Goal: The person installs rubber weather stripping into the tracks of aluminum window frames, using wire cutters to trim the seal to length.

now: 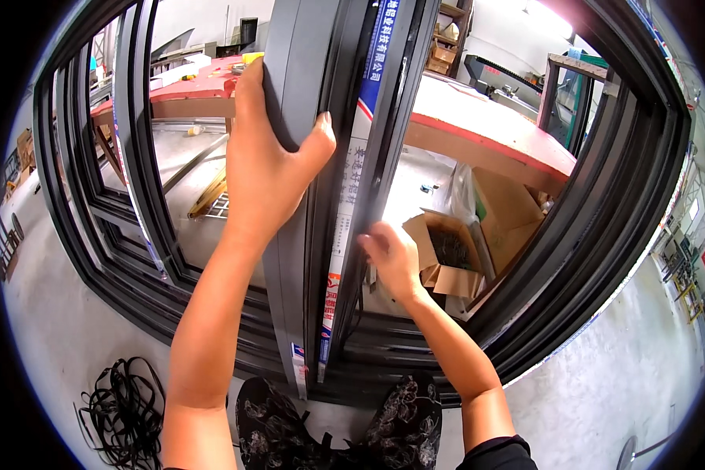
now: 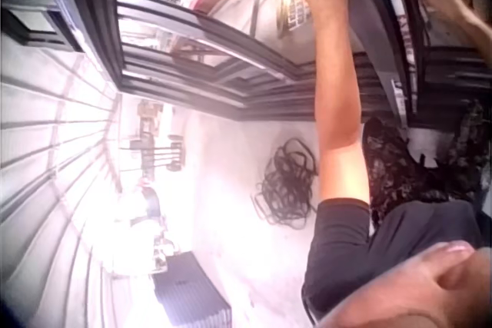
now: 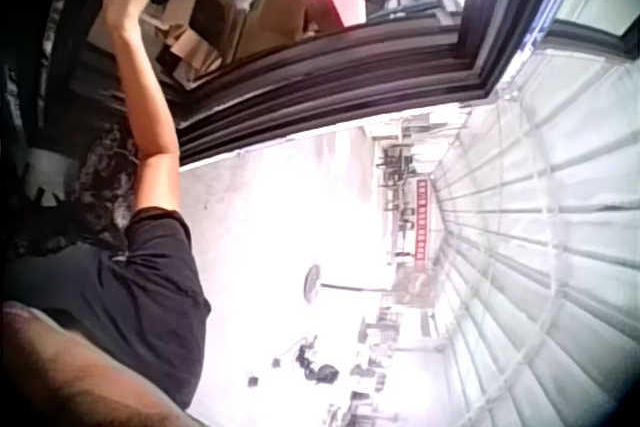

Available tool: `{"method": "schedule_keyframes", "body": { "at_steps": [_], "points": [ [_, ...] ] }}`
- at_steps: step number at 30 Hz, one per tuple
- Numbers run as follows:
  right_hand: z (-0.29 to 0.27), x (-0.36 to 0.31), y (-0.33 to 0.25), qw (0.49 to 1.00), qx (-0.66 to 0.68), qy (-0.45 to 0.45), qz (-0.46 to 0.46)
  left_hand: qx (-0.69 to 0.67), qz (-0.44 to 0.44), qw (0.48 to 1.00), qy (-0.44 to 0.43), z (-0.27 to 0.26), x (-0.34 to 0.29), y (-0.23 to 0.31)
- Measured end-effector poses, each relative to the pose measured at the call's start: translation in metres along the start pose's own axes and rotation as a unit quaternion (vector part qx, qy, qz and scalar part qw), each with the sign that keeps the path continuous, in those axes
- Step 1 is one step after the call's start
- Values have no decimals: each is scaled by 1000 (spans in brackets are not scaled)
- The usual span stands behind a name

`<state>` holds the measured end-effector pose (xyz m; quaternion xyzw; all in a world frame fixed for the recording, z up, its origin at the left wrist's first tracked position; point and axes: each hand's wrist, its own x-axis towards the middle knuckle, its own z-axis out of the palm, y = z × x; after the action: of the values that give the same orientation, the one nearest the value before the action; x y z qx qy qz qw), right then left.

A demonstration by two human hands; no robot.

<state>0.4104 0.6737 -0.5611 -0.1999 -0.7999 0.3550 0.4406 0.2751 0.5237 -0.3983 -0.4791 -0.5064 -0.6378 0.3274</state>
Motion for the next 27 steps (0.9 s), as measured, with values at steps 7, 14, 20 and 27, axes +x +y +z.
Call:
{"method": "schedule_keyframes", "body": {
  "at_steps": [7, 14, 20, 27],
  "points": [
    [-4, 7, -5, 983, -106, 11, -147, -1, 2, 1000, 4, 1, 0, 0],
    [0, 4, -9, 997, 2, 26, -70, 7, 3, 1000, 5, 1, 0, -2],
    [4, 8, 3, 999, 24, 26, -32, 7, 6, 1000, 8, 1, -2, -1],
    [-2, 16, -10, 999, 7, 11, -51, 5, 12, 1000, 11, 1, -1, 1]
  ]
}}
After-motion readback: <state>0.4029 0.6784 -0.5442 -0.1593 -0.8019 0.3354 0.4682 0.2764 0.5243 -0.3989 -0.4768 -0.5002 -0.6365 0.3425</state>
